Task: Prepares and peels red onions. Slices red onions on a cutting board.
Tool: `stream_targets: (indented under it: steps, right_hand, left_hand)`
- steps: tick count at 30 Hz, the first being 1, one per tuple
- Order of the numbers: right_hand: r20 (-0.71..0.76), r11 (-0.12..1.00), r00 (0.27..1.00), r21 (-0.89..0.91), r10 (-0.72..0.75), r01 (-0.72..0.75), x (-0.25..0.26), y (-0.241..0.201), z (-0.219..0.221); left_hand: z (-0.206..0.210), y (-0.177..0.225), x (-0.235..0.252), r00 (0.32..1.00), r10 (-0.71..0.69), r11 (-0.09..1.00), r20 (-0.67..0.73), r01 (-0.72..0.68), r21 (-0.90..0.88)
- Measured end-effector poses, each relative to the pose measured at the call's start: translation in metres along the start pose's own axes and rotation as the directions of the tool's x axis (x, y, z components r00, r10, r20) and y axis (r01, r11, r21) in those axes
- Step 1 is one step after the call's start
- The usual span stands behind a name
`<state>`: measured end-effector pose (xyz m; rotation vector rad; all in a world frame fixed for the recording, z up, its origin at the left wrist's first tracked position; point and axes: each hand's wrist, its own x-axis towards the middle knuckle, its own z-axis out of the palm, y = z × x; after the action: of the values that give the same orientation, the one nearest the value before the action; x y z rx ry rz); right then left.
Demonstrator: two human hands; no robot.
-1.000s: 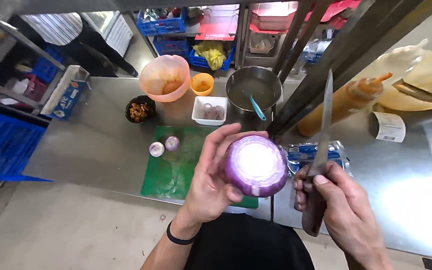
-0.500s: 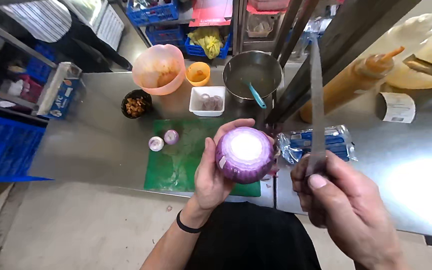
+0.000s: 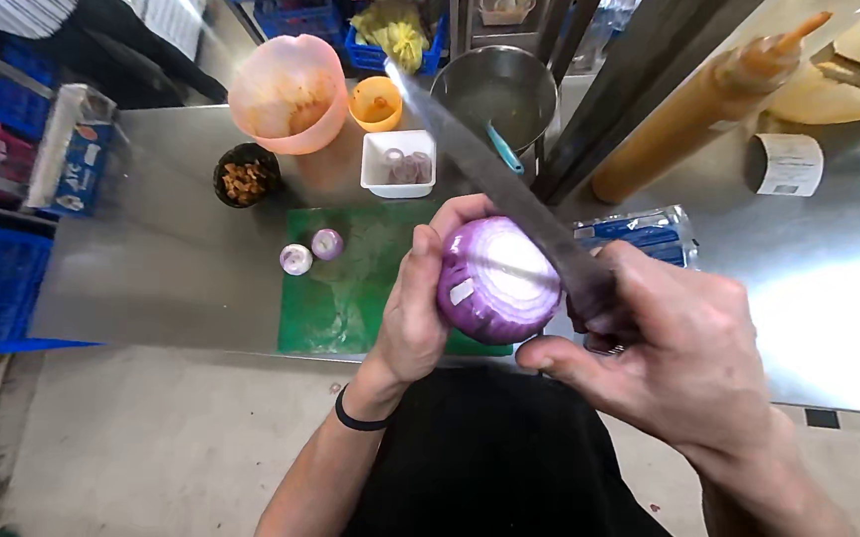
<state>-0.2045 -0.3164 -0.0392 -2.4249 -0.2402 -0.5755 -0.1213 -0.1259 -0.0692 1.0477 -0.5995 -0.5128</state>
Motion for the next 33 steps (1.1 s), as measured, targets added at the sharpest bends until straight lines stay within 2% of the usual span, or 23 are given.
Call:
stream_targets:
  steps: [9, 17, 21, 25, 29, 33]
  right_hand:
    - [0.021, 0.998, 0.999, -0.056, -0.038, 0.039, -0.002, -0.003, 0.005]
    - [0.041, 0.996, 0.998, -0.077, -0.049, 0.052, -0.004, 0.001, 0.008]
    - [0.007, 0.993, 0.997, -0.085, -0.076, 0.076, -0.006, 0.007, 0.014]
    - [-0.071, 0.989, 0.997, -0.146, -0.022, 0.011, -0.009, 0.01, 0.023]
    - [-0.103, 0.975, 0.994, -0.214, 0.037, -0.059, -0.015, 0.011, 0.033]
    - [-0.069, 0.983, 0.997, -0.183, 0.021, -0.033, -0.026, -0.002, 0.047]
  left_hand:
    - [0.002, -0.001, 0.011, 1.0, -0.012, 0.999, 0.023, 0.011, 0.048]
    - [0.0, -0.001, 0.011, 0.992, -0.124, 0.99, 0.005, 0.124, 0.064]
    - [0.004, -0.005, 0.009, 0.979, -0.197, 0.98, -0.052, 0.195, -0.037]
    - [0.015, -0.011, 0.005, 0.923, -0.325, 0.939, -0.207, 0.289, -0.185]
    - [0.024, -0.016, -0.003, 0.867, -0.314, 0.949, -0.388, 0.283, -0.136]
    - [0.027, -0.029, -0.004, 0.814, -0.38, 0.919, -0.438, 0.28, -0.277]
